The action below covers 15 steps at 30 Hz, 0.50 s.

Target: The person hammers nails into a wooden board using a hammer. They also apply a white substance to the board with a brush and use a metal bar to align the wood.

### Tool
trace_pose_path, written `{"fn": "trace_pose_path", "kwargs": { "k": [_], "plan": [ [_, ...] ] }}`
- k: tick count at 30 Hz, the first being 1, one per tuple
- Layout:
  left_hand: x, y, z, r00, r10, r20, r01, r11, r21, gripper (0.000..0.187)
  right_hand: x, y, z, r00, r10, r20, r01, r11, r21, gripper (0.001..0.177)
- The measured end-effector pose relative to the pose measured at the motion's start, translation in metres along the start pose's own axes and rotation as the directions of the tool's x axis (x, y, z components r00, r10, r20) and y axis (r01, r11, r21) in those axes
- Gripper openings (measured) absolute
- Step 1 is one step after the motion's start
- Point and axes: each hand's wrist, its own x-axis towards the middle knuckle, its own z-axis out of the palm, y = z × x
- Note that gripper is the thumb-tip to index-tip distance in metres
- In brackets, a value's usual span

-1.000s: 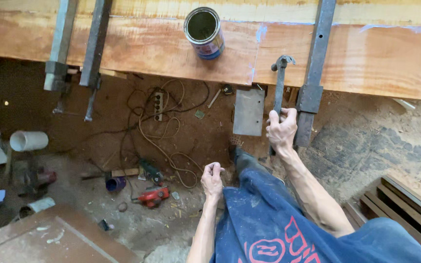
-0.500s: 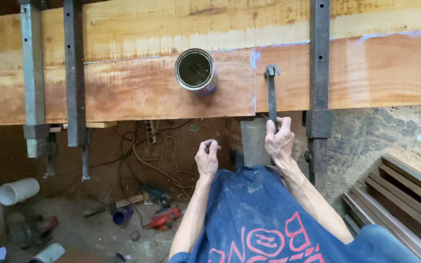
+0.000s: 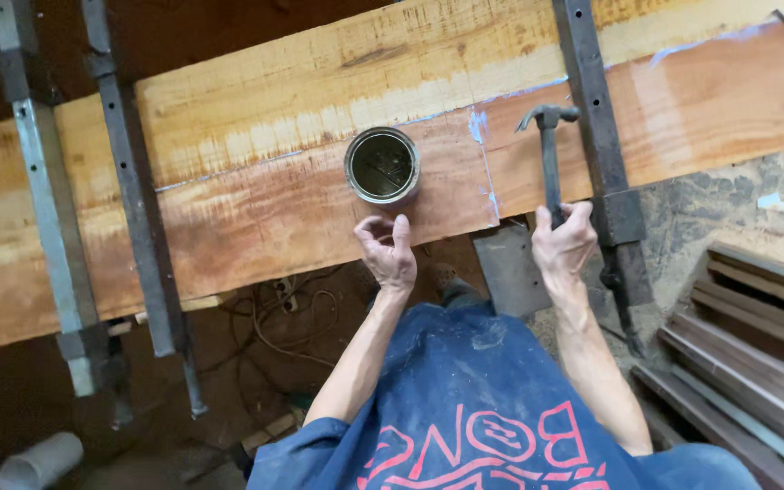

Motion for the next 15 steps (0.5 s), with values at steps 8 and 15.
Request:
{"fn": "trace_pose_path", "kwargs": {
  "k": [8,15],
  "plan": [
    [0.09,0.037,-0.027,0.988,0.069,0.14,-0.106,0.955,0.278,0.069,-0.005,-0.066,0.085,0.957,-0.284,0.058,0.284,0.878,-0.386,0.058],
    [0.121,0.046,-0.058,0.987,0.095,0.127,-0.123,0.965,0.233,0.045,0.012,-0.094,0.146,0.978,-0.19,0.09,0.21,0.88,-0.425,0.071]
  ]
}}
